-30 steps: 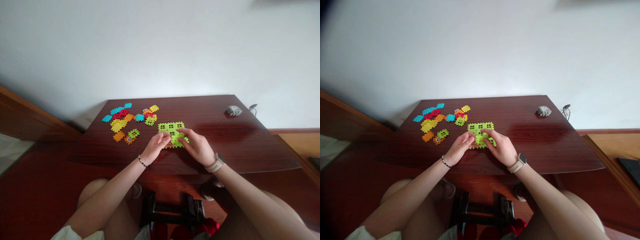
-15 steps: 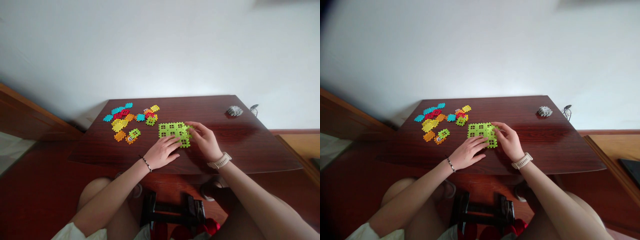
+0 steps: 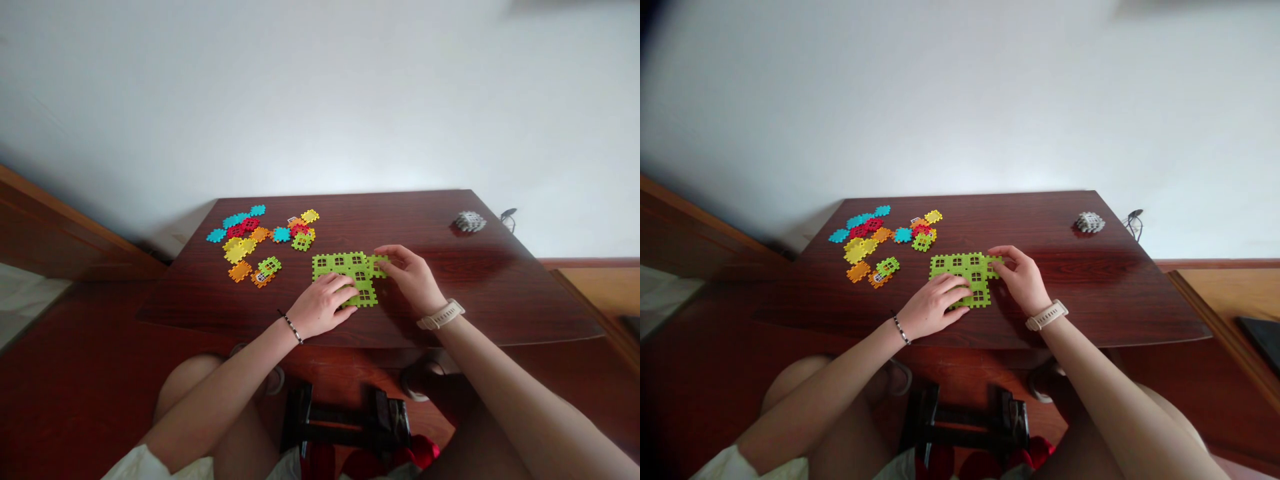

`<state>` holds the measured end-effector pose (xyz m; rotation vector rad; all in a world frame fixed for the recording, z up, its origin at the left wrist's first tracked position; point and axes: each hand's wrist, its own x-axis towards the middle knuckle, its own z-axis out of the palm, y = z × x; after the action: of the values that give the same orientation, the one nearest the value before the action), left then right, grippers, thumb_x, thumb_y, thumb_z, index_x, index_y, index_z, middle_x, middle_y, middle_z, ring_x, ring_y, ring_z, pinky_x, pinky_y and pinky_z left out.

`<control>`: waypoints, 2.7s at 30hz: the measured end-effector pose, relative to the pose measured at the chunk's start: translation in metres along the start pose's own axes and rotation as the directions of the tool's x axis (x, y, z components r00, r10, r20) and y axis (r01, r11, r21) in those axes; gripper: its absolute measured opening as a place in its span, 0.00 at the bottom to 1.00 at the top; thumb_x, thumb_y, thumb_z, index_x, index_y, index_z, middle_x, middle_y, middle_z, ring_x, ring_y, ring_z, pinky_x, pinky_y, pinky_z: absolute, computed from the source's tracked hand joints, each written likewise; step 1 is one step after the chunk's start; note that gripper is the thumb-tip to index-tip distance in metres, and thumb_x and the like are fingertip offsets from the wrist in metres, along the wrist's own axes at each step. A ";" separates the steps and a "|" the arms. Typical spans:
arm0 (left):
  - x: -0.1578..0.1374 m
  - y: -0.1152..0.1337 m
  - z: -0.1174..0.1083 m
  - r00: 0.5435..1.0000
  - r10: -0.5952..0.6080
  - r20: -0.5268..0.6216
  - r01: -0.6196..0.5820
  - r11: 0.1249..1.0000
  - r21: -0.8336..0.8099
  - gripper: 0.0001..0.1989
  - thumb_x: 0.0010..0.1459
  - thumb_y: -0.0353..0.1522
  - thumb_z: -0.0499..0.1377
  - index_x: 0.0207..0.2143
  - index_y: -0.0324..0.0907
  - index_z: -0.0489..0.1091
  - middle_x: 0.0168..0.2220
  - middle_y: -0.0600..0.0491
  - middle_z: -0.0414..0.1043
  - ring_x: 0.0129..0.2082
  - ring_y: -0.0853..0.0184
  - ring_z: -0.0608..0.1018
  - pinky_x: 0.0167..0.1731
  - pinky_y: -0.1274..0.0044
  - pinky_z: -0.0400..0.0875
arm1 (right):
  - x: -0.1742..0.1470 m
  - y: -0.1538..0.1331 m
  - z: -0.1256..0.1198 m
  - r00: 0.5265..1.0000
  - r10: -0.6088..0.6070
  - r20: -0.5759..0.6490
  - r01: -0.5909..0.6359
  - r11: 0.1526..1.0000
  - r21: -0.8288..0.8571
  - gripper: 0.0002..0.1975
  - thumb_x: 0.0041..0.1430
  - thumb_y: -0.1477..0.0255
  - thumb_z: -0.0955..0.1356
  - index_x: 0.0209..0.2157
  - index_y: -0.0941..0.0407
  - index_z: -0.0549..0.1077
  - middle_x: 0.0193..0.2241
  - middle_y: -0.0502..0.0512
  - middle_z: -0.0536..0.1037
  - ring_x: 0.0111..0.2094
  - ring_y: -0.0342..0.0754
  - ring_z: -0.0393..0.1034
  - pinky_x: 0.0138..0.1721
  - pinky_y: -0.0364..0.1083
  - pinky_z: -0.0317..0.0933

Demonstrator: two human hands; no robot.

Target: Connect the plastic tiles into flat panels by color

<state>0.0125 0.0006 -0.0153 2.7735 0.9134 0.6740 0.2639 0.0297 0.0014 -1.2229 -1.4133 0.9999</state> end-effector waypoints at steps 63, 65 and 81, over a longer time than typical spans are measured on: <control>0.000 0.003 -0.003 1.000 -0.008 0.002 0.008 1.000 -0.027 0.09 0.72 0.31 0.59 0.52 0.44 0.74 0.55 0.47 0.76 0.56 0.56 0.77 0.59 0.60 0.75 | 0.026 0.029 -0.023 0.935 -0.224 0.277 0.353 0.681 -0.642 0.17 0.71 0.66 0.68 0.58 0.52 0.80 0.55 0.61 0.84 0.56 0.61 0.79 0.61 0.61 0.71; 0.001 0.003 -0.004 1.000 -0.010 0.005 0.010 1.000 -0.027 0.09 0.72 0.31 0.59 0.52 0.44 0.75 0.55 0.47 0.76 0.56 0.56 0.77 0.59 0.60 0.75 | 0.027 0.028 -0.024 0.931 -0.222 0.289 0.361 0.674 -0.645 0.16 0.70 0.66 0.69 0.55 0.52 0.81 0.55 0.60 0.84 0.56 0.60 0.79 0.61 0.60 0.71; 0.003 0.004 -0.005 1.000 0.002 0.016 -0.002 1.000 -0.010 0.12 0.67 0.26 0.59 0.50 0.45 0.76 0.56 0.48 0.77 0.60 0.57 0.78 0.59 0.63 0.80 | 0.026 0.029 -0.023 0.906 -0.258 0.337 0.420 0.653 -0.630 0.15 0.68 0.66 0.72 0.54 0.50 0.84 0.59 0.59 0.82 0.60 0.60 0.78 0.64 0.61 0.70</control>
<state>0.0148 -0.0005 -0.0088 2.7669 0.9022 0.6536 0.2913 0.0592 -0.0183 -1.2996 -2.2275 0.3194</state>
